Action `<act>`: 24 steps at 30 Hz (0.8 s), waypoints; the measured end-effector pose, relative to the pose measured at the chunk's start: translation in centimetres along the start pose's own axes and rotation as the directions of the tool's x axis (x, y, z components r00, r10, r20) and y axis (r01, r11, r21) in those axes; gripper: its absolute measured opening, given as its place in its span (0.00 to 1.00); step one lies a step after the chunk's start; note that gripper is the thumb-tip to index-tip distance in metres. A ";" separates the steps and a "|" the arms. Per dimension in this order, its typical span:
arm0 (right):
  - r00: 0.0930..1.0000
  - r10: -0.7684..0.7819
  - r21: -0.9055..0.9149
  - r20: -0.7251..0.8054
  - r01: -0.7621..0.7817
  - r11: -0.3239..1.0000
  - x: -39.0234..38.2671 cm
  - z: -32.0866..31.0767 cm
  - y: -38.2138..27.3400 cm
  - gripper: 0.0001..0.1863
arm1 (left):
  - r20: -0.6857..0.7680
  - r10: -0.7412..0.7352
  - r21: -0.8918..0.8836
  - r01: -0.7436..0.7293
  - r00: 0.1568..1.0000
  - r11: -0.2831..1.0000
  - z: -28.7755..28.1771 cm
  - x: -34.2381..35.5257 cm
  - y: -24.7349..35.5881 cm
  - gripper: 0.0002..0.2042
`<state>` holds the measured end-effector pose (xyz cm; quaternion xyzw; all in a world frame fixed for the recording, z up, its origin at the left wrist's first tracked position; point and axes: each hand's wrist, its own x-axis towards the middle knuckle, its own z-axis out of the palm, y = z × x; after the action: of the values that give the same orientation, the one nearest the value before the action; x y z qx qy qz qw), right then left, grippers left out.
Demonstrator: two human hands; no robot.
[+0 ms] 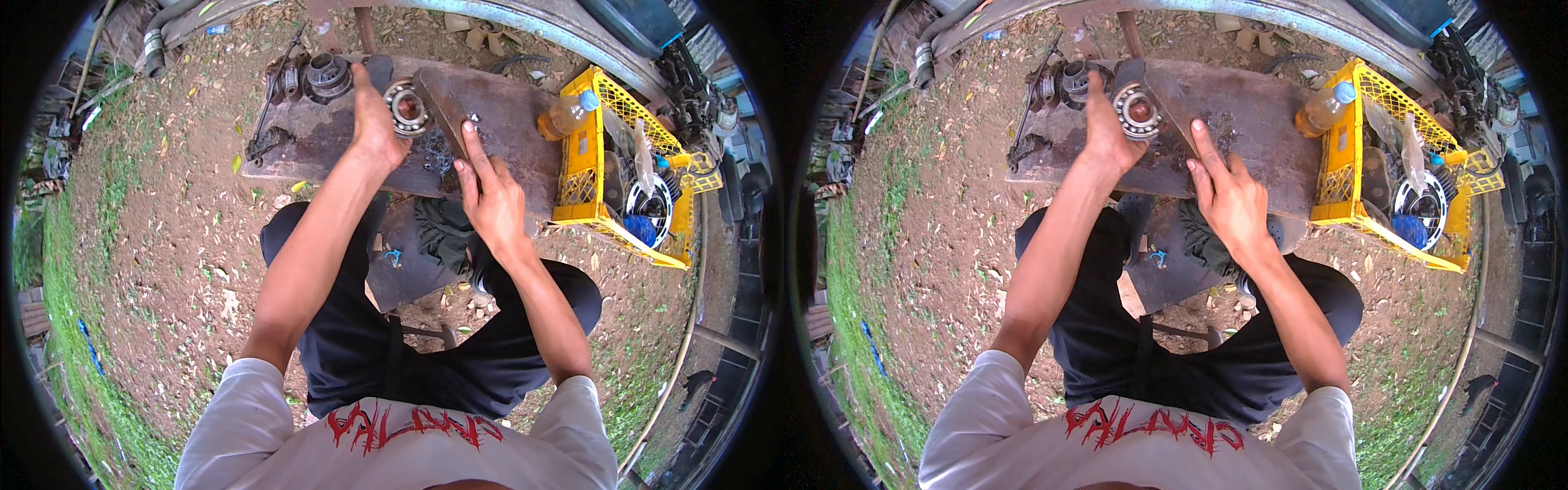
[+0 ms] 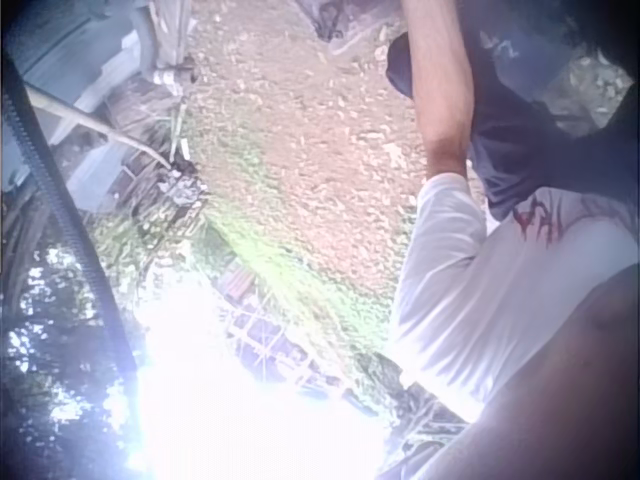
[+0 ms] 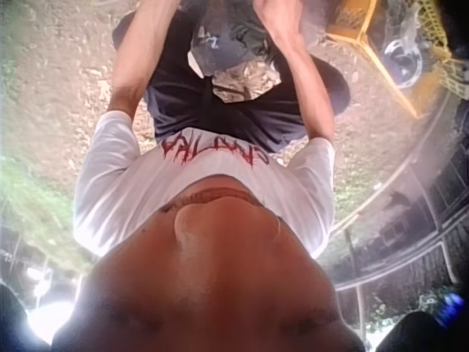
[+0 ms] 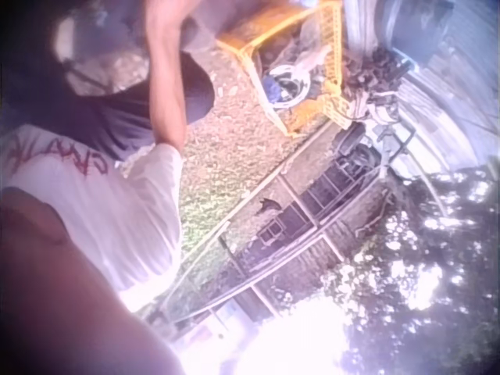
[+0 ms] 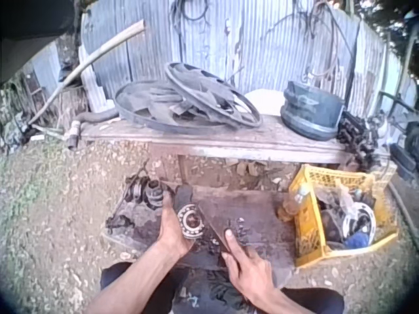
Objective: The person cleans a ball bearing by scraping debris from the inner and outer rings with a metal tool and then wiping the entire component with a green cloth.
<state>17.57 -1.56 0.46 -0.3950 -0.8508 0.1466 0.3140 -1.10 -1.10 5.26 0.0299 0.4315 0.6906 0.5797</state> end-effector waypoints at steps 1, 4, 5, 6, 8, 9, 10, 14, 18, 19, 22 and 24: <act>1.000 -0.001 0.015 0.010 0.001 1.000 -0.2 0.0 -0.2 0.30 | 0.014 -0.013 -0.014 0.013 1.000 1.000 -0.2 0.1 -0.1 0.38; 1.000 0.000 0.042 0.004 0.000 0.999 1.0 -0.2 -0.4 0.30 | 0.000 -0.032 -0.016 0.032 0.999 0.999 0.1 -0.2 -1.3 0.40; 1.000 0.002 0.048 -0.004 -0.001 0.999 1.5 -0.2 -0.5 0.30 | 0.006 -0.029 -0.017 0.029 1.000 0.999 0.3 0.1 -1.5 0.41; 1.000 0.012 0.061 -0.009 -0.011 0.998 1.2 -0.2 -0.5 0.30 | 0.010 -0.032 -0.024 0.032 0.999 0.999 0.6 0.1 -1.6 0.41; 0.999 0.032 0.087 -0.018 -0.030 0.996 0.1 -0.2 -0.6 0.30 | 0.010 -0.050 -0.055 0.050 0.999 0.997 0.5 0.1 -1.3 0.43; 1.000 0.027 0.073 0.000 -0.027 0.997 -0.1 -0.2 -0.6 0.30 | 0.020 -0.031 -0.065 0.032 0.999 0.997 0.1 0.3 -0.2 0.43; 1.000 0.022 0.059 0.017 -0.023 0.998 -0.4 -0.2 -0.6 0.30 | 0.009 -0.020 -0.048 0.021 1.000 0.999 0.0 0.4 0.1 0.43; 1.000 0.009 0.058 0.001 -0.009 0.998 1.1 -0.1 -0.6 0.30 | 0.045 -0.014 -0.042 0.016 0.999 0.999 0.3 0.2 -1.5 0.42; 1.000 0.002 0.081 -0.015 -0.001 0.997 -0.7 0.1 -0.8 0.29 | -0.024 0.013 -0.055 -0.015 1.000 0.998 -0.5 0.8 0.0 0.42; 1.000 0.010 0.083 -0.003 -0.010 0.997 -0.5 0.0 -0.7 0.29 | 0.035 0.031 -0.029 -0.030 0.999 0.999 -1.0 1.0 0.5 0.42; 1.000 0.027 0.091 0.010 -0.027 0.995 0.1 -0.1 -0.8 0.29 | -0.034 0.040 -0.031 -0.041 0.999 0.999 -0.3 0.5 -1.5 0.41; 0.999 0.032 0.088 -0.002 -0.032 0.996 0.1 0.0 -0.9 0.29 | -0.012 0.029 -0.051 -0.030 0.999 0.998 -0.6 1.3 -1.0 0.42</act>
<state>17.01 -2.06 1.00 -0.3948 -0.8364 0.1881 0.3303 -1.05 -0.39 3.65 0.0178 0.4165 0.7100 0.5676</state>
